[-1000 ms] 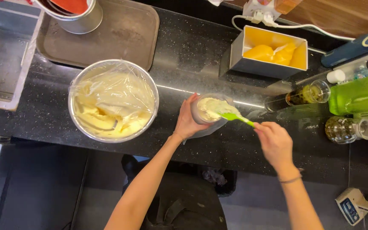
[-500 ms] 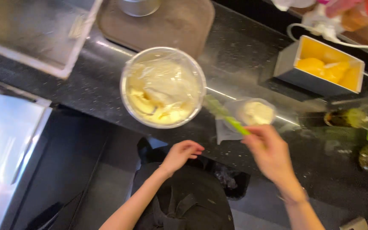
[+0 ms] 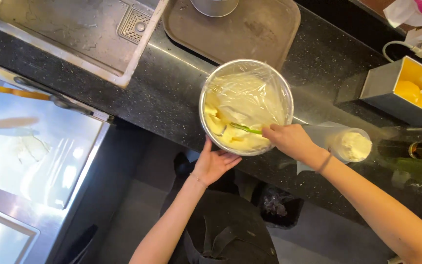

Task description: The recorder is shown preparing cake layers for assembly by cutting them with a large knife and filling a piping bag with cream.

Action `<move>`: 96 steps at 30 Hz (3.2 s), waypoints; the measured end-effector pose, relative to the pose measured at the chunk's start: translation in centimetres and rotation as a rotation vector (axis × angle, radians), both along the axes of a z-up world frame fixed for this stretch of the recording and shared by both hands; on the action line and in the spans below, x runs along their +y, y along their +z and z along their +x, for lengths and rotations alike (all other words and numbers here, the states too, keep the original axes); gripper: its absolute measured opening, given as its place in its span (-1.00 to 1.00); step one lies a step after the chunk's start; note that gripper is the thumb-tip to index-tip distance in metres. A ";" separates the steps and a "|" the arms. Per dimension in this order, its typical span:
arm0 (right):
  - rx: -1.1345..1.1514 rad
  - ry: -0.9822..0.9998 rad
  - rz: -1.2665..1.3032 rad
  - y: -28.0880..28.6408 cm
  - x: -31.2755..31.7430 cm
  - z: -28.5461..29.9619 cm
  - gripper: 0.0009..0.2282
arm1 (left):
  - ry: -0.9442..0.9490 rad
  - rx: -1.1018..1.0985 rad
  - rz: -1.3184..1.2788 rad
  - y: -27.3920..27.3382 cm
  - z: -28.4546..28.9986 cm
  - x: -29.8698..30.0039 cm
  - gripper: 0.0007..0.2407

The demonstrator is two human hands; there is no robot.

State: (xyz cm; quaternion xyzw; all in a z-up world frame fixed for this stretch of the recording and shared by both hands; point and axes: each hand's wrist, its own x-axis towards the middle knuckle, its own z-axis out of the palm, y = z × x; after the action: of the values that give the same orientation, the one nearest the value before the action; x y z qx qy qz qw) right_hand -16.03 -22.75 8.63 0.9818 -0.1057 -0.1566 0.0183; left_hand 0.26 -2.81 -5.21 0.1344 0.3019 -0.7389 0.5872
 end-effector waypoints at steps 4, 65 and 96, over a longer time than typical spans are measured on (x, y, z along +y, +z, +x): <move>-0.020 -0.251 0.274 0.8 1.5 0.6 -0.88 | -0.028 0.066 -0.082 -2.6 -0.4 -0.1 -0.26; -0.808 -0.891 0.062 9.8 7.5 -23.7 -0.81 | -0.260 -0.935 -0.381 1.8 -16.9 -3.0 -0.44; 0.046 -0.516 0.443 2.5 2.1 -1.3 -0.81 | 0.020 0.104 -0.051 -0.8 -3.9 0.0 -0.24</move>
State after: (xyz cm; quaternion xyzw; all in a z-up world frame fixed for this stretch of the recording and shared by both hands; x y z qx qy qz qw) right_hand -17.28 -20.63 11.15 0.8990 -0.3138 -0.1971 -0.2333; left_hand -3.64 -2.85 -6.05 0.0780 0.3144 -0.7465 0.5812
